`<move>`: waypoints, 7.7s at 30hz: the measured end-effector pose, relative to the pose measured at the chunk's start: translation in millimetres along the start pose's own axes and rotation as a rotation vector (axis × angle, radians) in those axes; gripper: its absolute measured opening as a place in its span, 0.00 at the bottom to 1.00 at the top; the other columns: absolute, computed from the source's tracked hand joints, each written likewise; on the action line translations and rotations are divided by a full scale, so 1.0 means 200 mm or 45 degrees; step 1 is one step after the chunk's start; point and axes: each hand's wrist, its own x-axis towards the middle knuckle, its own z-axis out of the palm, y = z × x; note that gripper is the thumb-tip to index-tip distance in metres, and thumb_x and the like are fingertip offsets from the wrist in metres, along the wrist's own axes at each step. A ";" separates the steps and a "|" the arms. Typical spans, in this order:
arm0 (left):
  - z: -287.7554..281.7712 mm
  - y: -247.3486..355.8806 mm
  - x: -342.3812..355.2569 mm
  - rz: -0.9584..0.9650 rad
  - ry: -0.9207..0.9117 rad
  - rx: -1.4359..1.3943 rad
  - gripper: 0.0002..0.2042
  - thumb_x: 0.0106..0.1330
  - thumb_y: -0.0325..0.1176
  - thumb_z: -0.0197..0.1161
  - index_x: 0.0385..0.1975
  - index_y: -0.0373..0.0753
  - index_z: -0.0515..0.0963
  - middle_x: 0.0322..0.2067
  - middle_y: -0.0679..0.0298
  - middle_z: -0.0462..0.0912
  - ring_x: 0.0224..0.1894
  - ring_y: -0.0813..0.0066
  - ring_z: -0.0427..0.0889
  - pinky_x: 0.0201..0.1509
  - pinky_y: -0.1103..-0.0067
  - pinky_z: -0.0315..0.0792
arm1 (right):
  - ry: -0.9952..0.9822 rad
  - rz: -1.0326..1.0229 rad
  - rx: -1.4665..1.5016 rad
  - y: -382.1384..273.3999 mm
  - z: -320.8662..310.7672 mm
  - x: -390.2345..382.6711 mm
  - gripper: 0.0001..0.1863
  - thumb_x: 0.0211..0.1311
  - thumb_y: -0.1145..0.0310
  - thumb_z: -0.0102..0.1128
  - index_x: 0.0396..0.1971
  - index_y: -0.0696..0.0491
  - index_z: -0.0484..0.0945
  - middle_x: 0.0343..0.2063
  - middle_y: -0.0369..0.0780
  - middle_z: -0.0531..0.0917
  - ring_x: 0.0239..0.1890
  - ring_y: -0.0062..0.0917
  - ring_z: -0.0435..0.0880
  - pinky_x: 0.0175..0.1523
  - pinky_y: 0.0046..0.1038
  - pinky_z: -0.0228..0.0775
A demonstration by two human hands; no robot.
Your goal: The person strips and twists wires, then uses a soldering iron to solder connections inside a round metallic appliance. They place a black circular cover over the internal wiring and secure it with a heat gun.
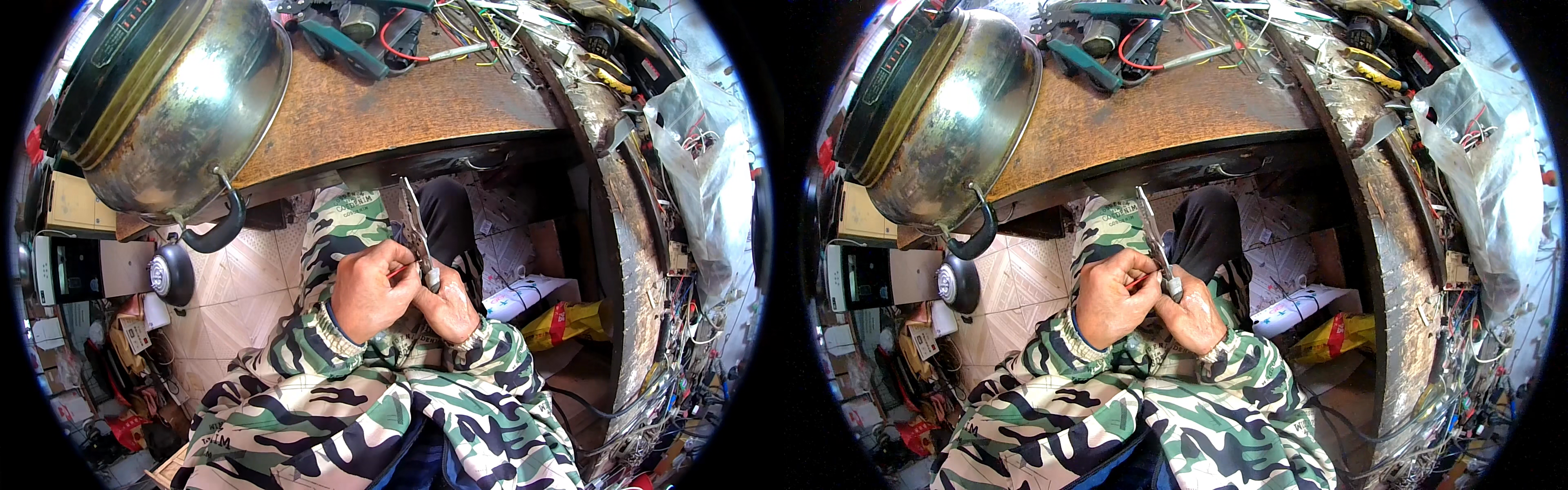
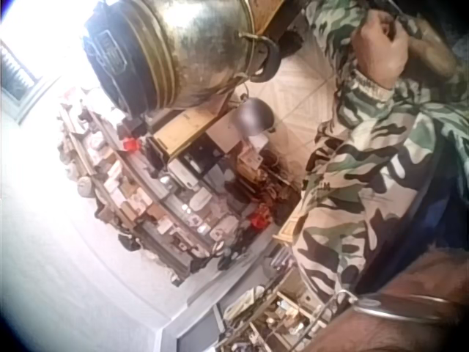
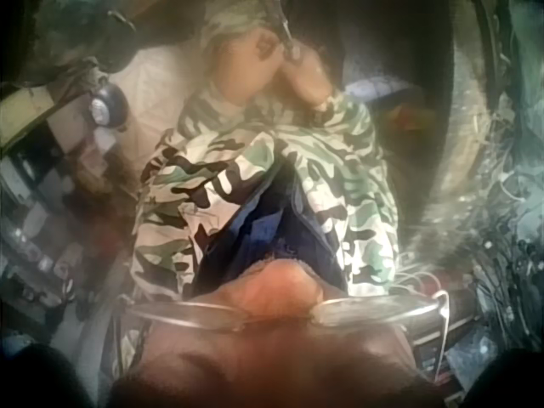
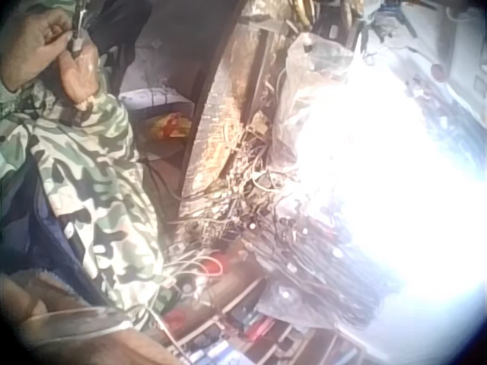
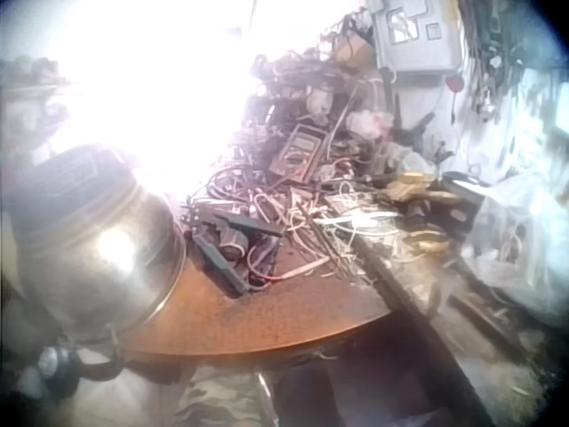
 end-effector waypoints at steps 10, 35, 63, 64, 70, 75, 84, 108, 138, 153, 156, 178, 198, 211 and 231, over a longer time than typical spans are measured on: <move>-0.01 0.01 0.00 0.010 0.008 0.034 0.05 0.61 0.23 0.70 0.34 0.30 0.82 0.27 0.54 0.89 0.30 0.73 0.91 0.35 0.77 0.82 | -0.008 0.019 -0.004 -0.03 0.00 0.00 0.16 0.68 0.68 0.60 0.50 0.63 0.78 0.36 0.47 0.86 0.39 0.27 0.84 0.48 0.33 0.75; -0.03 0.02 0.00 0.059 -0.091 -0.008 0.05 0.62 0.23 0.70 0.34 0.29 0.83 0.29 0.54 0.88 0.29 0.72 0.90 0.33 0.77 0.81 | -0.079 0.156 0.386 0.05 0.02 -0.03 0.12 0.77 0.66 0.59 0.44 0.61 0.83 0.32 0.33 0.85 0.33 0.13 0.78 0.37 0.22 0.72; -0.02 -0.04 0.00 0.032 -0.081 -0.073 0.03 0.65 0.22 0.69 0.34 0.29 0.83 0.28 0.58 0.89 0.30 0.80 0.88 0.34 0.80 0.80 | -0.107 0.293 0.301 -0.08 0.00 -0.02 0.12 0.69 0.71 0.58 0.45 0.63 0.81 0.33 0.36 0.85 0.35 0.17 0.79 0.40 0.26 0.73; -0.02 -0.06 0.00 0.033 -0.076 -0.101 0.03 0.65 0.21 0.68 0.34 0.29 0.82 0.27 0.60 0.88 0.30 0.83 0.86 0.33 0.81 0.79 | -0.100 0.285 0.302 -0.09 0.00 -0.02 0.12 0.68 0.71 0.58 0.45 0.64 0.80 0.33 0.36 0.85 0.35 0.18 0.79 0.40 0.26 0.73; -0.02 -0.03 -0.01 -0.064 -0.030 -0.130 0.05 0.62 0.26 0.70 0.33 0.32 0.82 0.26 0.53 0.87 0.29 0.65 0.91 0.33 0.75 0.81 | -0.106 0.244 0.258 -0.10 -0.01 -0.02 0.15 0.63 0.72 0.57 0.47 0.63 0.80 0.34 0.39 0.85 0.37 0.20 0.81 0.43 0.28 0.74; -0.03 -0.02 -0.01 0.021 -0.019 -0.006 0.05 0.63 0.26 0.69 0.33 0.32 0.80 0.27 0.52 0.87 0.30 0.58 0.91 0.34 0.71 0.82 | -0.089 0.190 0.180 -0.11 -0.01 -0.02 0.15 0.62 0.72 0.57 0.46 0.63 0.81 0.33 0.39 0.86 0.36 0.21 0.81 0.42 0.29 0.73; -0.03 -0.02 -0.01 0.050 -0.023 0.005 0.05 0.63 0.26 0.69 0.34 0.33 0.80 0.29 0.50 0.87 0.32 0.53 0.90 0.35 0.69 0.82 | -0.097 0.222 0.174 -0.03 -0.02 -0.02 0.15 0.60 0.70 0.58 0.42 0.64 0.81 0.28 0.44 0.84 0.33 0.27 0.82 0.41 0.32 0.73; 0.00 -0.05 -0.01 0.188 0.015 0.091 0.05 0.61 0.23 0.71 0.33 0.32 0.80 0.25 0.57 0.87 0.27 0.71 0.89 0.31 0.77 0.80 | -0.131 0.134 0.152 -0.08 -0.02 -0.02 0.17 0.58 0.74 0.55 0.46 0.65 0.78 0.32 0.45 0.84 0.36 0.27 0.81 0.44 0.32 0.73; 0.00 -0.05 0.00 0.162 -0.033 0.063 0.05 0.59 0.23 0.70 0.32 0.33 0.80 0.27 0.54 0.87 0.30 0.60 0.90 0.33 0.72 0.81 | -0.061 0.125 0.139 -0.01 0.01 -0.02 0.14 0.69 0.72 0.54 0.49 0.64 0.79 0.37 0.44 0.87 0.41 0.21 0.81 0.47 0.30 0.75; 0.00 -0.06 0.00 0.188 -0.074 0.067 0.05 0.60 0.22 0.69 0.32 0.30 0.80 0.27 0.55 0.87 0.28 0.72 0.89 0.32 0.77 0.80 | -0.005 0.199 0.127 -0.02 0.03 -0.03 0.12 0.68 0.71 0.56 0.43 0.64 0.80 0.31 0.44 0.86 0.36 0.20 0.79 0.42 0.31 0.74; 0.00 -0.07 0.01 0.167 -0.052 0.072 0.05 0.61 0.22 0.69 0.32 0.30 0.80 0.26 0.55 0.87 0.28 0.73 0.89 0.32 0.78 0.80 | -0.011 0.179 0.110 -0.01 0.02 -0.01 0.14 0.66 0.69 0.57 0.43 0.64 0.80 0.31 0.46 0.86 0.35 0.24 0.81 0.43 0.33 0.74; 0.00 -0.09 0.00 0.116 -0.096 0.004 0.04 0.63 0.21 0.69 0.34 0.30 0.81 0.26 0.58 0.88 0.29 0.79 0.88 0.34 0.80 0.80 | -0.019 0.163 0.118 0.00 0.04 -0.01 0.16 0.65 0.71 0.55 0.47 0.66 0.78 0.34 0.49 0.86 0.38 0.29 0.84 0.46 0.34 0.75; -0.01 -0.12 0.02 0.040 -0.099 -0.088 0.03 0.63 0.21 0.68 0.32 0.30 0.80 0.25 0.60 0.86 0.26 0.83 0.84 0.30 0.81 0.77 | -0.095 0.004 0.152 0.06 0.01 0.00 0.19 0.59 0.74 0.55 0.50 0.64 0.76 0.39 0.47 0.85 0.42 0.33 0.83 0.51 0.35 0.73; 0.00 -0.17 0.00 -0.108 -0.185 -0.368 0.04 0.66 0.20 0.68 0.35 0.29 0.80 0.30 0.63 0.87 0.32 0.85 0.84 0.34 0.83 0.78 | -0.172 -0.016 0.219 -0.01 -0.02 -0.02 0.27 0.56 0.72 0.53 0.57 0.64 0.73 0.37 0.55 0.82 0.40 0.49 0.83 0.51 0.41 0.74; 0.00 -0.15 0.01 0.086 -0.053 -0.219 0.06 0.61 0.19 0.71 0.36 0.30 0.82 0.30 0.58 0.88 0.33 0.77 0.89 0.37 0.78 0.81 | 0.031 -0.125 -0.322 -0.03 0.02 -0.05 0.43 0.51 0.80 0.54 0.71 0.72 0.56 0.67 0.67 0.67 0.72 0.58 0.66 0.77 0.42 0.56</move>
